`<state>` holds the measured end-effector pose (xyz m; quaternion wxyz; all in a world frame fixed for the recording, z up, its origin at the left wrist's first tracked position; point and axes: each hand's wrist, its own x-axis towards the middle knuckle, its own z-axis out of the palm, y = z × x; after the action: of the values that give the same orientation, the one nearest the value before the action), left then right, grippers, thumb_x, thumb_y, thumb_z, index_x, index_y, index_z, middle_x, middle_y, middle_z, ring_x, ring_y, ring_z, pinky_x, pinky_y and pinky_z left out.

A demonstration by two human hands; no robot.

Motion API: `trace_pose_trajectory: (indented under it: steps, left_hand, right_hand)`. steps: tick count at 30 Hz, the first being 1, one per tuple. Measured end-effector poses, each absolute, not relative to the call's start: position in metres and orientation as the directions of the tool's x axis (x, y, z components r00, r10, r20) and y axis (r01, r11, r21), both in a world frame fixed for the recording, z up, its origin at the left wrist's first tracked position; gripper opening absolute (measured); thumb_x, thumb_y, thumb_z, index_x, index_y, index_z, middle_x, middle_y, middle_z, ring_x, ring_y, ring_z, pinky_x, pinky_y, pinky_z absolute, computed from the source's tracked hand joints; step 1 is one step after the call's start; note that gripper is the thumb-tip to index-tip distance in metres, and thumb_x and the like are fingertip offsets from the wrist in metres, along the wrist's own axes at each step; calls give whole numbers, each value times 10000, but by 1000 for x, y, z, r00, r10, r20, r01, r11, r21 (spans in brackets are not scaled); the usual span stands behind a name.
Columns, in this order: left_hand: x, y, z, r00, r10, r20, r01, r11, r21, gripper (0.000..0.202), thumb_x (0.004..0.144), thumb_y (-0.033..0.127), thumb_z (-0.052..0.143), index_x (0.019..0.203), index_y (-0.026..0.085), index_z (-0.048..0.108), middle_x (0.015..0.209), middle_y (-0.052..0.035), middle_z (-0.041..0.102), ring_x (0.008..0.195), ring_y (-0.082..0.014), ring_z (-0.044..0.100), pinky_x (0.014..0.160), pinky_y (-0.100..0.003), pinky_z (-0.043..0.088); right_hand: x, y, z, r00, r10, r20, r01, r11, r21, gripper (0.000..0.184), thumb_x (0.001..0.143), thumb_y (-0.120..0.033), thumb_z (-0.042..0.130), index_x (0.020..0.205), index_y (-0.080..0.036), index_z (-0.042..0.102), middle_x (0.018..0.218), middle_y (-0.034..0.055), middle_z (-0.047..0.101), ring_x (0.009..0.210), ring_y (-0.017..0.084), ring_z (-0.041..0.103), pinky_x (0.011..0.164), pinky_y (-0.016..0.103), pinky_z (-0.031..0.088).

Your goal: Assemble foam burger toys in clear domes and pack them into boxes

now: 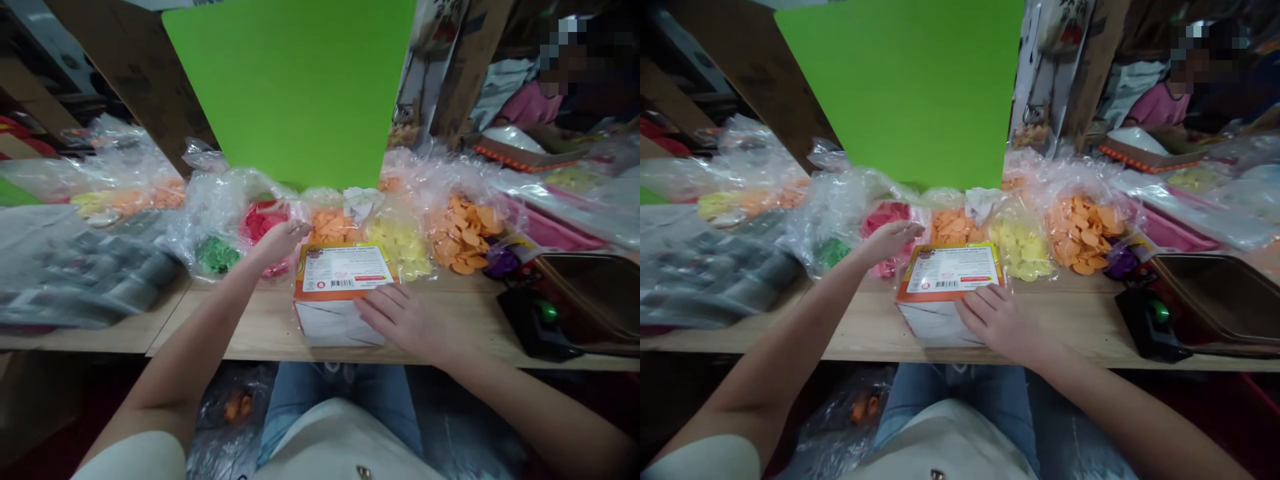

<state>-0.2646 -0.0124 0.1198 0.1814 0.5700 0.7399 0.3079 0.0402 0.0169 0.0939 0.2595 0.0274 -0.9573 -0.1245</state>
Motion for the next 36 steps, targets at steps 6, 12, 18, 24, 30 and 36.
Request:
trace_pose_trajectory:
  steps: [6,12,18,24,30,36]
  left_hand:
    - [-256,-33,134,-397,868,297,488,-74,870,323,819,410,443,860,147,627,906,-80,668,846,-161,613,776,-292,474]
    - [-250,-60,134,-383,829,408,550,-151,822,195,778,261,518,896,160,637,927,-59,660,901,-178,595,829,-296,456]
    - [-251,-69,139,-421,803,422,504,-179,845,186,800,271,504,882,167,635,918,-52,653,894,-173,585,791,-288,463]
    - [-239,-72,149,-363,828,427,488,-222,844,229,835,333,481,863,164,635,827,-38,651,766,-134,593,729,-259,469]
    - [-232,-68,147,-436,810,392,353,-247,903,232,816,354,506,868,165,630,838,-43,654,769,-143,623,724,-278,501]
    - [-227,-81,154,-481,783,393,398,-204,894,247,822,363,505,914,159,610,773,-39,671,701,-132,645,663,-247,516]
  right_hand:
    - [17,3,73,-900,139,413,254,938,237,192,851,-142,464,1010,-136,570,882,96,610,785,211,524,710,357,400]
    - [11,-14,102,-971,180,158,185,983,20,105,822,-195,509,723,-182,542,839,60,583,805,198,521,697,319,385]
    - [41,18,135,-974,219,-55,220,975,-8,33,768,-171,557,786,-190,577,685,21,601,635,167,533,608,282,333]
    - [45,64,184,-985,162,55,158,985,-65,220,854,-274,462,725,-208,628,695,21,608,709,162,535,683,294,348]
    - [-5,3,176,-970,72,232,53,995,-88,427,729,-542,591,946,-174,598,941,89,603,893,230,527,774,360,405]
    - [-53,-36,141,-976,-16,216,-52,985,-162,152,863,-186,467,776,-155,588,793,50,606,795,163,532,707,288,404]
